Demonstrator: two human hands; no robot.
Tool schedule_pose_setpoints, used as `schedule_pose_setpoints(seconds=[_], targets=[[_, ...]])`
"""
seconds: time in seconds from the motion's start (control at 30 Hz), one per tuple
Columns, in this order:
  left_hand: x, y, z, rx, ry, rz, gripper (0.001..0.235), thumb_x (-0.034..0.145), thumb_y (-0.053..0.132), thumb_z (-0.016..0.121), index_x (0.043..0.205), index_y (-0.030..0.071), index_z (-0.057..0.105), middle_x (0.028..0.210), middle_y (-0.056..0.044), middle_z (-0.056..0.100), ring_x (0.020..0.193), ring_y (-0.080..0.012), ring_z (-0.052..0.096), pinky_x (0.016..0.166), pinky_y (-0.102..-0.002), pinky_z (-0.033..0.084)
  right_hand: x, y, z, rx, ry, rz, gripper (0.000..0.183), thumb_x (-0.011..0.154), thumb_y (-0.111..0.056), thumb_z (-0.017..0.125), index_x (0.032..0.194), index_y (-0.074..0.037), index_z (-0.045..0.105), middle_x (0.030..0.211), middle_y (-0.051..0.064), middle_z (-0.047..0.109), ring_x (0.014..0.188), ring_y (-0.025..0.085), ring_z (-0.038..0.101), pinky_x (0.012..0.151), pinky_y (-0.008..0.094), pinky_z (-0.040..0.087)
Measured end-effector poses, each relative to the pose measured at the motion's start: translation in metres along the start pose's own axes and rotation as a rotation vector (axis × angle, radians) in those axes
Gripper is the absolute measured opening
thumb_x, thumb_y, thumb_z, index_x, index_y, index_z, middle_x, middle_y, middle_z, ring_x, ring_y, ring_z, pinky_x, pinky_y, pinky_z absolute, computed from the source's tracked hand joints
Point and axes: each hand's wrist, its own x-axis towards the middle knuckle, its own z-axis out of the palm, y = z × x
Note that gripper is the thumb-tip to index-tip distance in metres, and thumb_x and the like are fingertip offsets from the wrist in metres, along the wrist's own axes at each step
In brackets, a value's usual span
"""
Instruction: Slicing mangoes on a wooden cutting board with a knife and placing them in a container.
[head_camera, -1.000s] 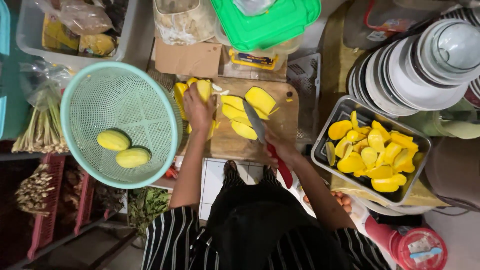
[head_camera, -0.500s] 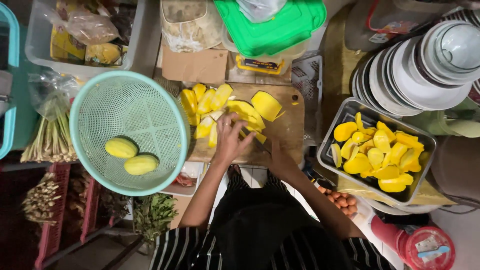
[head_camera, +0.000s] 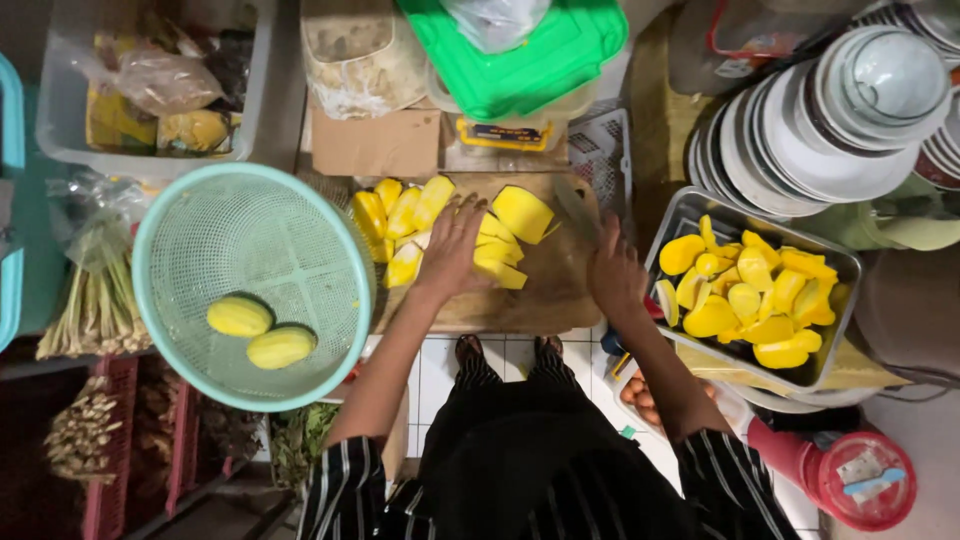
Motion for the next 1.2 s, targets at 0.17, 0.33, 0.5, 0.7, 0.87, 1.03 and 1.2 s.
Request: schedule_pose_setpoints(seconds=[0.17, 0.33, 0.5, 0.7, 0.87, 1.03, 1.2], targets=[[0.041, -0.016, 0.012, 0.29, -0.223, -0.012, 0.145, 0.043, 0.059, 0.093, 0.159, 0.009, 0.022, 0.151, -0.021, 0.041, 0.15, -0.0413, 0.024, 0.128, -0.055, 0.005, 0.022, -0.01, 0.015, 0.123, 0.001, -0.014, 0.074, 0.103, -0.028, 0.047, 0.162, 0.0, 0.011, 0.13, 0.027, 0.06, 0.122, 0.039, 0.061, 0.095, 0.049, 0.058], [0.038, -0.027, 0.031, 0.297, -0.331, -0.056, 0.127, 0.054, 0.057, 0.092, 0.154, 0.009, 0.033, 0.15, -0.021, 0.036, 0.146, -0.0437, 0.03, 0.121, -0.06, 0.026, 0.04, -0.018, 0.052, -0.256, 0.639, -0.163, 0.088, 0.095, -0.054, 0.066, 0.162, -0.01, 0.032, 0.077, 0.001, 0.069, 0.072, 0.013, 0.071, 0.058, 0.029, 0.062], [0.021, -0.028, 0.044, 0.316, -0.285, 0.007, 0.097, 0.065, 0.047, 0.09, 0.143, 0.015, 0.043, 0.146, -0.016, 0.046, 0.132, -0.0362, 0.052, 0.103, -0.052, 0.046, 0.073, -0.045, 0.045, 0.15, 0.069, -0.182, 0.069, 0.094, -0.059, 0.05, 0.148, -0.017, 0.05, 0.134, 0.008, 0.065, 0.126, 0.027, 0.059, 0.093, 0.05, 0.044], [-0.009, 0.005, 0.018, 0.19, -0.235, 0.091, 0.068, 0.078, 0.035, 0.083, 0.137, 0.02, 0.052, 0.131, -0.013, 0.062, 0.127, -0.0386, 0.058, 0.101, -0.054, 0.05, 0.149, -0.079, 0.137, 0.029, 0.122, -0.397, 0.101, 0.062, -0.044, 0.087, 0.148, -0.014, 0.045, 0.139, 0.017, 0.052, 0.133, 0.041, 0.048, 0.093, 0.061, 0.049], [-0.02, 0.006, 0.022, 0.054, -0.201, 0.041, 0.063, 0.082, 0.031, 0.076, 0.139, 0.031, 0.049, 0.129, -0.011, 0.061, 0.122, -0.0432, 0.06, 0.101, -0.056, 0.05, 0.142, -0.09, 0.131, 0.351, -0.189, -0.198, 0.08, 0.074, -0.044, 0.078, 0.142, -0.019, 0.043, 0.14, 0.008, 0.042, 0.12, 0.039, 0.059, 0.083, 0.062, 0.057], [-0.046, -0.006, 0.04, -0.111, -0.106, -0.098, 0.068, 0.083, 0.03, 0.076, 0.145, 0.027, 0.048, 0.132, -0.015, 0.057, 0.124, -0.0464, 0.058, 0.103, -0.058, 0.051, 0.101, -0.119, 0.054, 0.147, -0.176, -0.264, 0.118, 0.057, -0.061, 0.088, 0.148, -0.014, 0.029, 0.145, 0.016, 0.045, 0.131, 0.04, 0.053, 0.09, 0.06, 0.054], [-0.057, 0.015, 0.025, -0.391, 0.157, -0.407, 0.061, 0.08, 0.022, 0.079, 0.135, 0.016, 0.057, 0.114, -0.025, 0.067, 0.108, -0.0488, 0.066, 0.096, -0.057, 0.055, 0.129, -0.145, 0.135, -0.115, -0.039, -0.396, 0.097, 0.067, -0.051, 0.084, 0.145, -0.01, 0.044, 0.106, 0.01, 0.063, 0.089, 0.035, 0.067, 0.055, 0.051, 0.049]])
